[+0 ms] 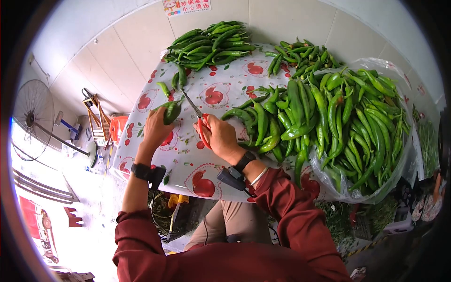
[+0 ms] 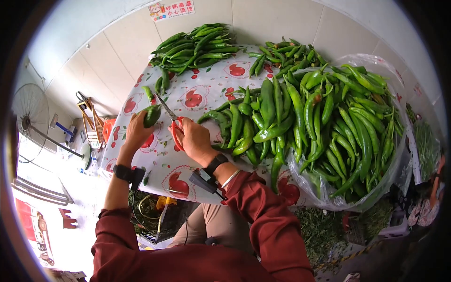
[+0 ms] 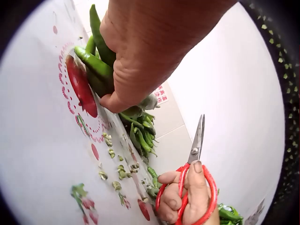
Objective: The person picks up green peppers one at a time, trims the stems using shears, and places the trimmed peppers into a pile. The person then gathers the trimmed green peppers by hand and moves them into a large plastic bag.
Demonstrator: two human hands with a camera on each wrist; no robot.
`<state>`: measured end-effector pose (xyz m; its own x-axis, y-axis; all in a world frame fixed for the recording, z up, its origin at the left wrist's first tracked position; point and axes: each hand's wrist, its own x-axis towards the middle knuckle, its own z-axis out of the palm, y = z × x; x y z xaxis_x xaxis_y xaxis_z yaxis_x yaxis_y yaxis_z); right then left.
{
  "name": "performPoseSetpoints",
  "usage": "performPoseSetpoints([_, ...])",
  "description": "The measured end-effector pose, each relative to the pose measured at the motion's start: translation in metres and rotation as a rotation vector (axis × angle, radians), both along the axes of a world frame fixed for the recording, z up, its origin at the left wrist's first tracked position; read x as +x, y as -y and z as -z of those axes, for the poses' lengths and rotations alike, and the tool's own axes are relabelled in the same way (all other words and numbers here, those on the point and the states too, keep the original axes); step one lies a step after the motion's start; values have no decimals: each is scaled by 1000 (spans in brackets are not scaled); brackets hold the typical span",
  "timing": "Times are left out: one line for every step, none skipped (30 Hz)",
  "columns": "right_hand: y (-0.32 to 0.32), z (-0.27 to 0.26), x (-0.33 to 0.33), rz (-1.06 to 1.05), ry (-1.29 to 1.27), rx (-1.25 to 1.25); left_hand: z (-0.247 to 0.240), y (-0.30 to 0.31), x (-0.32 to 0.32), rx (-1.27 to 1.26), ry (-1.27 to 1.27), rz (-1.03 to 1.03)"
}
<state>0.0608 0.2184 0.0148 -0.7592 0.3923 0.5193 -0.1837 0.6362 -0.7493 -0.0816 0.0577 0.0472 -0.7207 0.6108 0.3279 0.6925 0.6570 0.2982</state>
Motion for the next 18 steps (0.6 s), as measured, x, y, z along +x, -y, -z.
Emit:
performPoseSetpoints([0, -1, 1, 7, 19, 10, 1, 4, 2, -2, -1, 3])
performPoseSetpoints([0, -2, 1, 8, 19, 7, 1, 9, 4, 44, 52, -48])
performPoseSetpoints([0, -3, 1, 2, 29, 10, 1, 13, 9, 91, 106, -101])
performPoseSetpoints([1, -3, 2, -6, 40, 15, 0, 18, 13, 89, 108, -103])
performPoseSetpoints([1, -3, 2, -9, 41, 15, -3, 23, 17, 140, 184, -104])
performPoseSetpoints([1, -3, 2, -12, 49, 44, -4, 27, 20, 192, 260, -105])
performPoseSetpoints([1, -4, 2, -15, 56, 73, -3, 31, 22, 193, 260, -108])
performPoseSetpoints([1, -4, 3, -18, 55, 74, -1, 35, 24, 280, 290, -63])
performPoseSetpoints([2, -8, 5, -44, 58, 84, -2, 37, 26, 367, 319, -17])
performPoseSetpoints([3, -9, 6, -70, 61, 93, -4, 39, 28, 369, 316, -19])
performPoseSetpoints([3, -8, 5, -73, 60, 94, -6, 41, 30, 376, 322, -20])
performPoseSetpoints([3, -6, 3, -69, -12, 152, -10, 41, 34, 383, 329, -20])
performPoseSetpoints([2, -4, 1, -64, -83, 211, -15, 41, 37, 384, 327, -22])
performPoseSetpoints([1, -1, 0, -65, -84, 211, -20, 41, 41, 387, 354, 12])
performPoseSetpoints([0, -2, -1, -62, -78, 225, -25, 41, 45, 390, 382, 46])
performPoseSetpoints([0, -2, -1, -58, -72, 237, -29, 40, 49, 389, 381, 47])
performPoseSetpoints([0, -1, -1, -57, -73, 237, -33, 39, 54, 368, 415, 51])
performPoseSetpoints([0, -3, -1, -67, -101, 237, -35, 38, 57, 347, 449, 56])
